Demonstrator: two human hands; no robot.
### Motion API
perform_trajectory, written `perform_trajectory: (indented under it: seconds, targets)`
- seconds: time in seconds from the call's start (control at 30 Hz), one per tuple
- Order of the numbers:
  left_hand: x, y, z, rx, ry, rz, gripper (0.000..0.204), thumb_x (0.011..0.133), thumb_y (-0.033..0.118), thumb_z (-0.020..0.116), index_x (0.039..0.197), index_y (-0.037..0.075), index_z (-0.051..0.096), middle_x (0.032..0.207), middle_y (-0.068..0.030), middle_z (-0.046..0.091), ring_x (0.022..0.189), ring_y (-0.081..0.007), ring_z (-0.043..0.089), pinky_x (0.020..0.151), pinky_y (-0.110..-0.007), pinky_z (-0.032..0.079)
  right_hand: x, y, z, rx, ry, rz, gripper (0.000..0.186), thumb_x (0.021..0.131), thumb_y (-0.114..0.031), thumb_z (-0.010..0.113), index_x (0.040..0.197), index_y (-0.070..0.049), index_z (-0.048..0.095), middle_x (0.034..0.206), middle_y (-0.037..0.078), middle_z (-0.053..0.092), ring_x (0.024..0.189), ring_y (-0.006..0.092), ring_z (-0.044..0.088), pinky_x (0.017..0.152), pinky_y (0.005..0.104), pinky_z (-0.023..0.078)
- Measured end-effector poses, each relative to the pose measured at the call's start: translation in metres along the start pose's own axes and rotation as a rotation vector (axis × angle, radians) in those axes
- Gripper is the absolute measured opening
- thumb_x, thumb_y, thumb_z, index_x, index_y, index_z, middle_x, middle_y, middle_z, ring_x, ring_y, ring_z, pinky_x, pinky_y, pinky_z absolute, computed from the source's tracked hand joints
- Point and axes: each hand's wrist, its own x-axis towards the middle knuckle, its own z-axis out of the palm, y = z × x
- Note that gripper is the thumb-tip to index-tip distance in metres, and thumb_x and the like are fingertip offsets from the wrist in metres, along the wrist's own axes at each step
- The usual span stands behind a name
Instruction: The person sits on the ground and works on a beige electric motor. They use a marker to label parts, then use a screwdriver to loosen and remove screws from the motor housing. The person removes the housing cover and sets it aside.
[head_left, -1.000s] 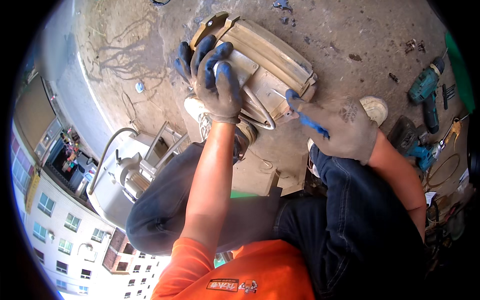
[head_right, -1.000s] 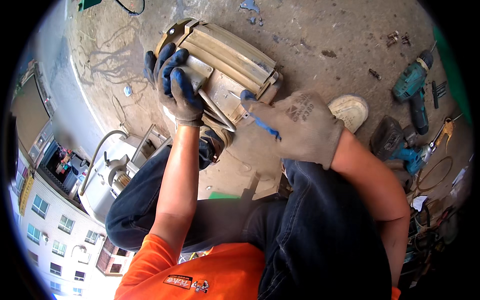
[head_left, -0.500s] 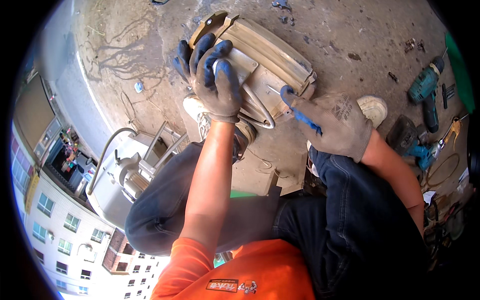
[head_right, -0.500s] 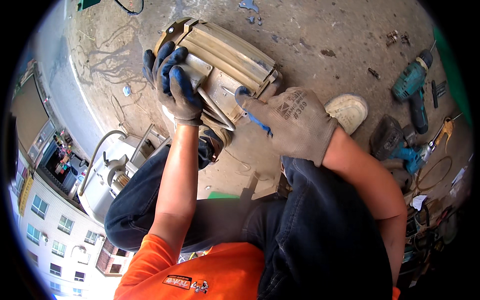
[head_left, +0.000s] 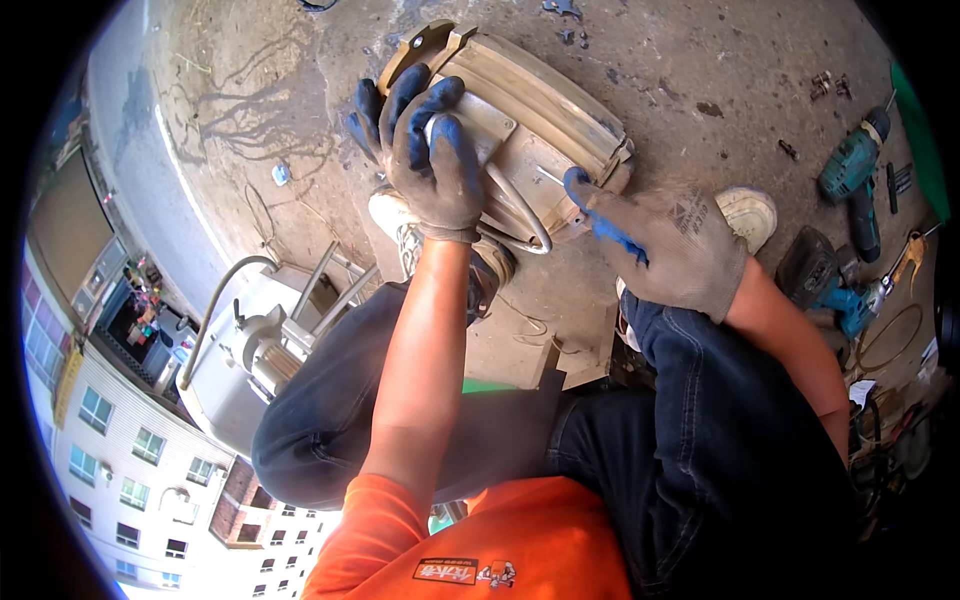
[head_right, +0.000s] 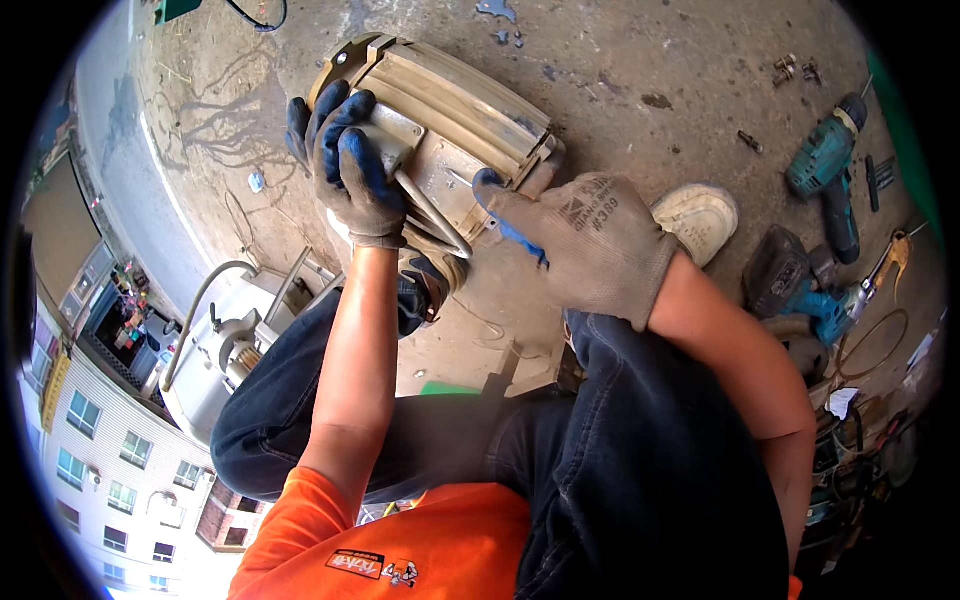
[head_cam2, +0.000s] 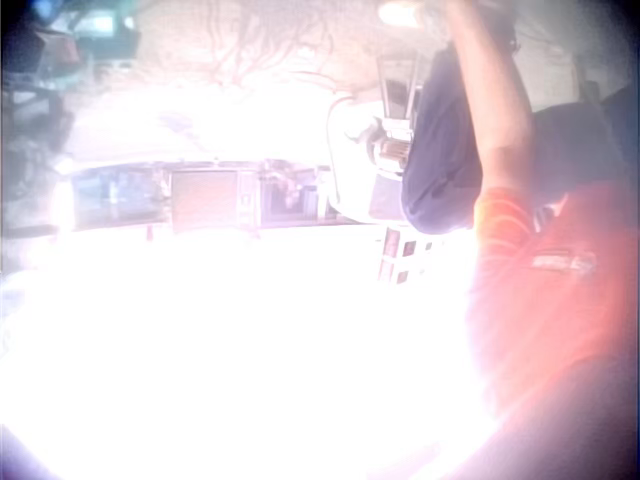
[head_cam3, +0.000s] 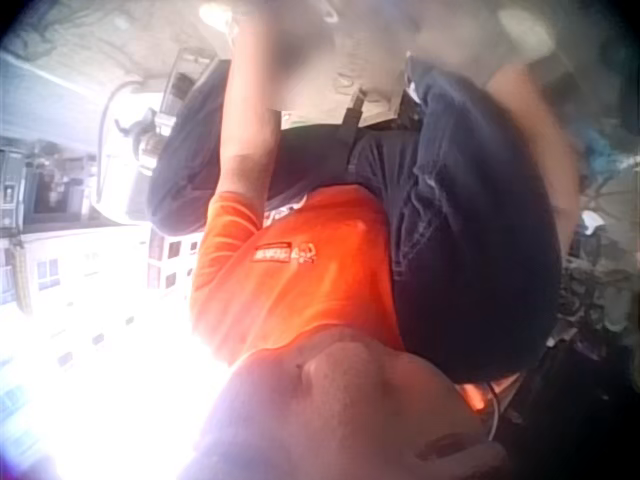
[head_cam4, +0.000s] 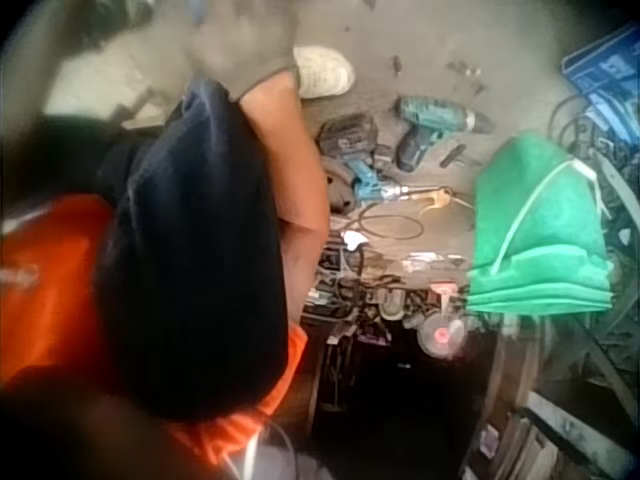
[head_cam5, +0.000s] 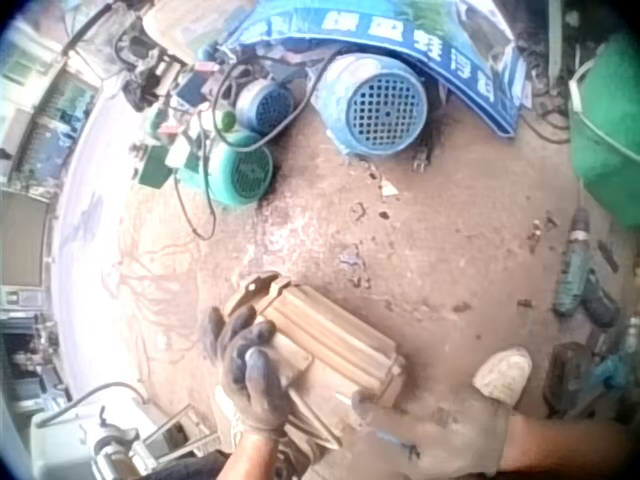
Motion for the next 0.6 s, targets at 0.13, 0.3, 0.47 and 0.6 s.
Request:
perform_trajectory:
  seconds: [0.13,0.3,0.47,0.6]
  targets:
    - [-0.002,0.002,-0.001,0.095,-0.011,0.013,0.041,0.101,0.027,0.041,0.102,0.002,0.072,0.111,-0.0139,0.072,0.120,-0.0304,0.060,0.121,-0.052,0.021,-0.006,0.000,-0.001,0.021,-0.018,0.025,0.051,0.083,-0.017,0.068,0.133,-0.009,0.063,0.079,0.014,0.069,0.071,0.0307,0.069,0.068,0.0414,0.054]
    - [0.001,0.002,-0.001,0.040,-0.026,0.030,0.041,0.101,0.027,0.040,0.103,0.002,0.072,0.111,-0.0137,0.072,0.121,-0.0305,0.060,0.121,-0.052,0.020,-0.002,0.000,0.004,-0.031,0.062,-0.023,0.050,0.081,-0.019,0.069,0.129,-0.006,0.065,0.074,0.013,0.068,0.070,0.0286,0.069,0.067,0.0409,0.054]
    - [0.002,0.004,0.001,-0.093,0.047,-0.024,0.034,0.094,0.029,0.052,0.099,0.006,0.075,0.105,-0.0097,0.073,0.119,-0.0296,0.060,0.121,-0.054,0.017,-0.007,0.002,0.005,0.026,0.077,-0.025,0.049,0.082,-0.020,0.070,0.129,-0.006,0.065,0.072,0.012,0.067,0.068,0.0281,0.068,0.065,0.0410,0.053]
    - [0.002,0.002,0.003,-0.098,0.032,-0.034,0.035,0.095,0.030,0.051,0.099,0.006,0.075,0.107,-0.0095,0.073,0.121,-0.0302,0.059,0.122,-0.054,0.017,-0.001,0.003,0.010,-0.021,0.104,-0.052,0.048,0.084,-0.021,0.069,0.129,-0.006,0.065,0.069,0.012,0.066,0.065,0.0281,0.068,0.062,0.0408,0.053]
